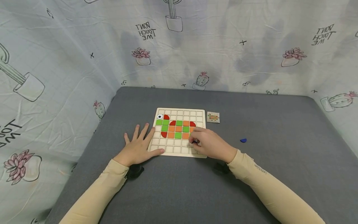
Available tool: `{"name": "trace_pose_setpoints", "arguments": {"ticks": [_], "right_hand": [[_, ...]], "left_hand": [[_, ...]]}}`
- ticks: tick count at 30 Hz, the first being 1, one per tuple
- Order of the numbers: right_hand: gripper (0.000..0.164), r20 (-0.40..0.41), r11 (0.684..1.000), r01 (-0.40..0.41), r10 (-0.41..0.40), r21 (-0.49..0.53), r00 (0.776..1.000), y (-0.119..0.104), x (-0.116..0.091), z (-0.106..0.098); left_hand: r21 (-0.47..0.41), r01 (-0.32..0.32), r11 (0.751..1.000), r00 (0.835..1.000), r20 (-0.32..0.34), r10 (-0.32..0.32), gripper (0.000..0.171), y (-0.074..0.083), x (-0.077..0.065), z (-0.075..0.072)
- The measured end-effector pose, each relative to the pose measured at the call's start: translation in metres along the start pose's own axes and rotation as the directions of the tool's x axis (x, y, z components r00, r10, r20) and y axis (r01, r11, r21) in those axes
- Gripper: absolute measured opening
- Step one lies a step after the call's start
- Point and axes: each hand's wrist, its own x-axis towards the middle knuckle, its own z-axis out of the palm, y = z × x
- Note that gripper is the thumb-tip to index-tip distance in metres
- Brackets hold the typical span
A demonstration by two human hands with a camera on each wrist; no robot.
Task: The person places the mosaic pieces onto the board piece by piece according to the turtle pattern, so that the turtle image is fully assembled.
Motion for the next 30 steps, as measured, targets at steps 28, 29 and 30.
{"name": "trace_pose_setpoints", "arguments": {"ticks": [28, 29, 30], "right_hand": [[0.011, 0.081, 0.996, 0.066, -0.071, 0.057, 0.994, -0.028, 0.077, 0.044], [0.011, 0.078, 0.996, 0.076, -0.081, 0.056, 0.994, -0.028, 0.077, 0.045], [0.012, 0.075, 0.995, 0.083, -0.087, 0.056, 0.993, -0.027, 0.077, 0.045]], "left_hand": [[0.024, 0.005, 1.000, 1.000, 0.012, -0.005, 0.111, -0.002, 0.002, 0.001], [0.024, 0.004, 1.000, 1.000, 0.012, -0.004, 0.111, -0.002, 0.002, 0.001], [0.024, 0.003, 1.000, 1.000, 0.012, -0.004, 0.111, -0.002, 0.002, 0.001]]}}
